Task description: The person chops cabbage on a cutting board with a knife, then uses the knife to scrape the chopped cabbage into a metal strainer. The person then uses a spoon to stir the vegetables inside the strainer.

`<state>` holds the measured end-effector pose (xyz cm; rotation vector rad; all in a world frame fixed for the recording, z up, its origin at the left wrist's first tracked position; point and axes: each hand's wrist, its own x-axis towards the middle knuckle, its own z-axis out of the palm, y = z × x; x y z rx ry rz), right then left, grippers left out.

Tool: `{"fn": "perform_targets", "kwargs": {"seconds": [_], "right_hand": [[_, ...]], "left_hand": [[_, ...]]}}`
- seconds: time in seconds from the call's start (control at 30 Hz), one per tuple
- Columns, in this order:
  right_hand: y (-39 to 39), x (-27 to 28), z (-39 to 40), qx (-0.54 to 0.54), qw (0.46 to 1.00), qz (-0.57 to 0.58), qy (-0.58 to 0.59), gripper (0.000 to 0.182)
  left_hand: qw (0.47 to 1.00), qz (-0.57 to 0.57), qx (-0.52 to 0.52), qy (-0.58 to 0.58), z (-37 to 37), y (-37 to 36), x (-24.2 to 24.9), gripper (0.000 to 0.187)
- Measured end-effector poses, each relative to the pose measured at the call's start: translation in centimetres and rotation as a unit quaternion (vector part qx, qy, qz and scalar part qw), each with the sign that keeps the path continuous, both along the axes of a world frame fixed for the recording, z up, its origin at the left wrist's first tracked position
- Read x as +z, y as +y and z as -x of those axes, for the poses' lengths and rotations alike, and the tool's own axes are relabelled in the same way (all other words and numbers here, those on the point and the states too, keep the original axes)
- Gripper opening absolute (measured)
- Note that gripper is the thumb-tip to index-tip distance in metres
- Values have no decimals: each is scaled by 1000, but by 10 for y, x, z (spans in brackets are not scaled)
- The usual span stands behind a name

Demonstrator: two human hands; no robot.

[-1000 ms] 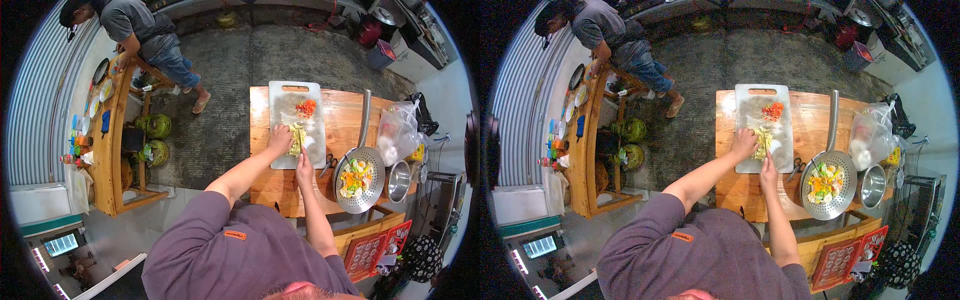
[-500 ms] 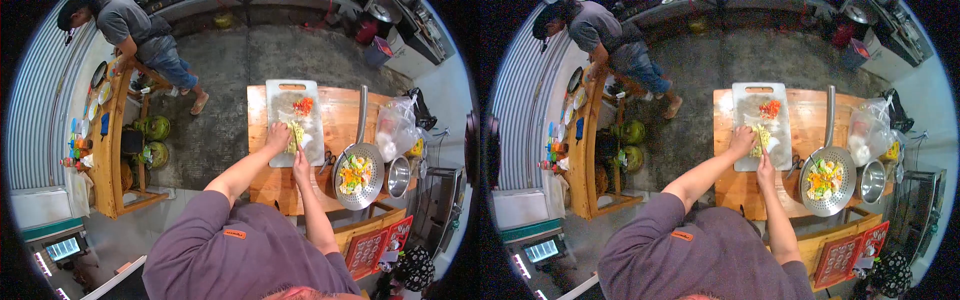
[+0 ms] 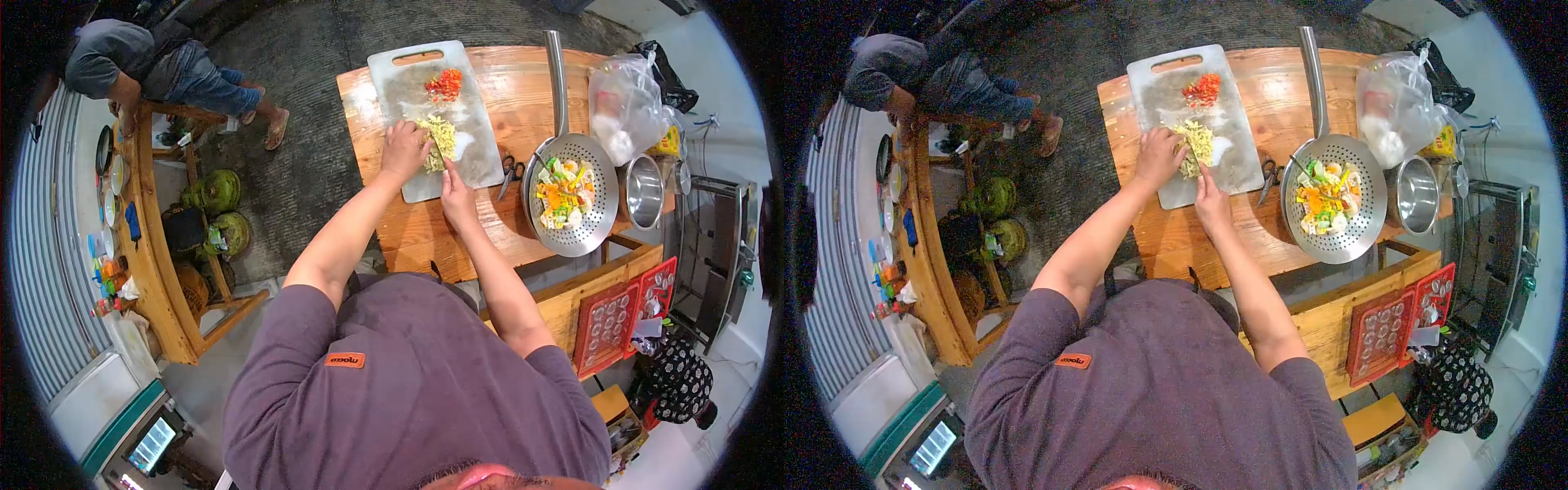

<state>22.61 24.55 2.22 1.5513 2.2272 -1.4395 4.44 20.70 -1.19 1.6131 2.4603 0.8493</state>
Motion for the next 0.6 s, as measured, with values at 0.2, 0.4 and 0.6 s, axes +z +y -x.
{"fn": "perform_targets", "kwargs": {"seconds": [0.2, 0.4, 0.6], "right_hand": [[7, -16, -6, -28, 974, -144, 172, 43], [31, -4, -9, -47, 990, -74, 115, 44], [33, -22, -9, -35, 985, -142, 94, 43]], "left_hand": [[1000, 11, -1, 19, 4, -3, -2, 29], [1000, 28, -1, 13, 0, 11, 6, 29], [1000, 28, 0, 13, 2, 24, 11, 32]]}}
